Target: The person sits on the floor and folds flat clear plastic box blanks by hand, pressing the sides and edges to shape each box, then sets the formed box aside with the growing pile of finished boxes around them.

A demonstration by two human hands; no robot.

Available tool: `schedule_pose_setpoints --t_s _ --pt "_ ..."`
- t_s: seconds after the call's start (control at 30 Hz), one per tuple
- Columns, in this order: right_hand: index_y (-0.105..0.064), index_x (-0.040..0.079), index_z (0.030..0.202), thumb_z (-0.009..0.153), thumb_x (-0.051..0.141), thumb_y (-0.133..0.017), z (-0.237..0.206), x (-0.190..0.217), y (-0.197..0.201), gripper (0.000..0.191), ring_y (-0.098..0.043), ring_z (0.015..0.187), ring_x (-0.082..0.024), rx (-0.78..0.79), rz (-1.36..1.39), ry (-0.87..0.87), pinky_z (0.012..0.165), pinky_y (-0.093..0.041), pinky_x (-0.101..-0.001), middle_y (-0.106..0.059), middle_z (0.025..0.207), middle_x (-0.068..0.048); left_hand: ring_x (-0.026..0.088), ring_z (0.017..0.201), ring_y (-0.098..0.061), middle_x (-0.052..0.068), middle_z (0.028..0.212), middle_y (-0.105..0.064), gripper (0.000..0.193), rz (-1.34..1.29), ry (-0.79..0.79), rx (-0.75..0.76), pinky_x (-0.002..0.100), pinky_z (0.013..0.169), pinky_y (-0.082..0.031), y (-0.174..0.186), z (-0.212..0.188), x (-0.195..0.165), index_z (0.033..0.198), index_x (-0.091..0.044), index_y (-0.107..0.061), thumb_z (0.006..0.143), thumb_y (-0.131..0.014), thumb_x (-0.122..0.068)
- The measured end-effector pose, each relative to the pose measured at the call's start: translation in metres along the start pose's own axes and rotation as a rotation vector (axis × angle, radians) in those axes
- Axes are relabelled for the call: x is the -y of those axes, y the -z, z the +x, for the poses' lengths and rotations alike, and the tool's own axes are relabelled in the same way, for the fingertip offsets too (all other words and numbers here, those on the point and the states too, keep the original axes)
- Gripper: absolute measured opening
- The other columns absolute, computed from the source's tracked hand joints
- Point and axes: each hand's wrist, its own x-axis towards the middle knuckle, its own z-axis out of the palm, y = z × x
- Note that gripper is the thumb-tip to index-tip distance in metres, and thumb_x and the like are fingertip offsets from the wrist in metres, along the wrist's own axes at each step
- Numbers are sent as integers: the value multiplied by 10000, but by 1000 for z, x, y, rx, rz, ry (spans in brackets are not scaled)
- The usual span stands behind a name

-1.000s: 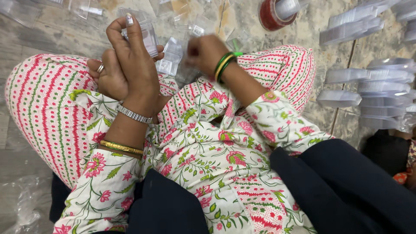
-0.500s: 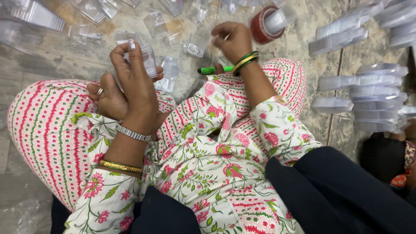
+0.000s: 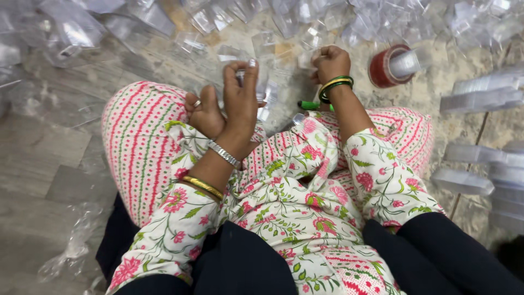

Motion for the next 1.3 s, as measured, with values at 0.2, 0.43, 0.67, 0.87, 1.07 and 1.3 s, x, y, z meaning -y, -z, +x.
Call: schedule_pose_setpoints --t_s 0.2,0.43,0.67,0.87,1.07,1.3 --pt "-630 28 1038 835 63 -848 4 -5 -51 301 -678 629 -111 190 -32 311 505 -564 -261 -706 846 -50 48 613 -431 -32 787 -462 291 26 22 -30 220 429 -408 -1 0 8 1074 -133 -605 979 -692 -393" --pt "-681 -8 1165 872 -6 -781 -21 3 -31 309 -658 653 -141 349 328 212 566 -561 -296 -730 876 -74 48 729 -498 -25 882 -524 240 56 3 64 223 542 -464 7 -3 9 1139 -141 -597 993 -689 -308" --pt "-653 -23 1204 964 -74 -652 -75 25 5 246 -736 919 -186 505 602 318 811 -632 -338 -754 1083 -138 83 748 -591 7 938 -615 227 -54 143 144 262 581 -542 7 -8 -3 1131 -128 -554 1002 -649 -288" --pt "-658 -19 1202 996 -66 -649 -82 23 11 211 -744 956 -215 536 648 367 853 -647 -383 -749 1069 -142 157 578 -617 74 915 -626 267 -93 246 191 289 490 -507 9 -10 -13 1123 -113 -598 958 -601 -322" --pt "-678 -9 1198 1023 -27 -633 -87 22 18 181 -734 931 -196 596 687 403 870 -631 -364 -746 1029 -117 185 570 -640 93 1037 -669 362 -73 235 298 306 478 -526 12 -15 -26 1143 -76 -638 902 -556 -334" --pt "-700 -19 1154 1028 -19 -637 -94 33 23 141 -722 924 -170 744 569 418 878 -606 -324 -747 1000 -100 174 626 -655 109 1019 -677 453 -67 318 381 292 516 -532 10 -22 -39 1219 -53 -639 979 -546 -426"
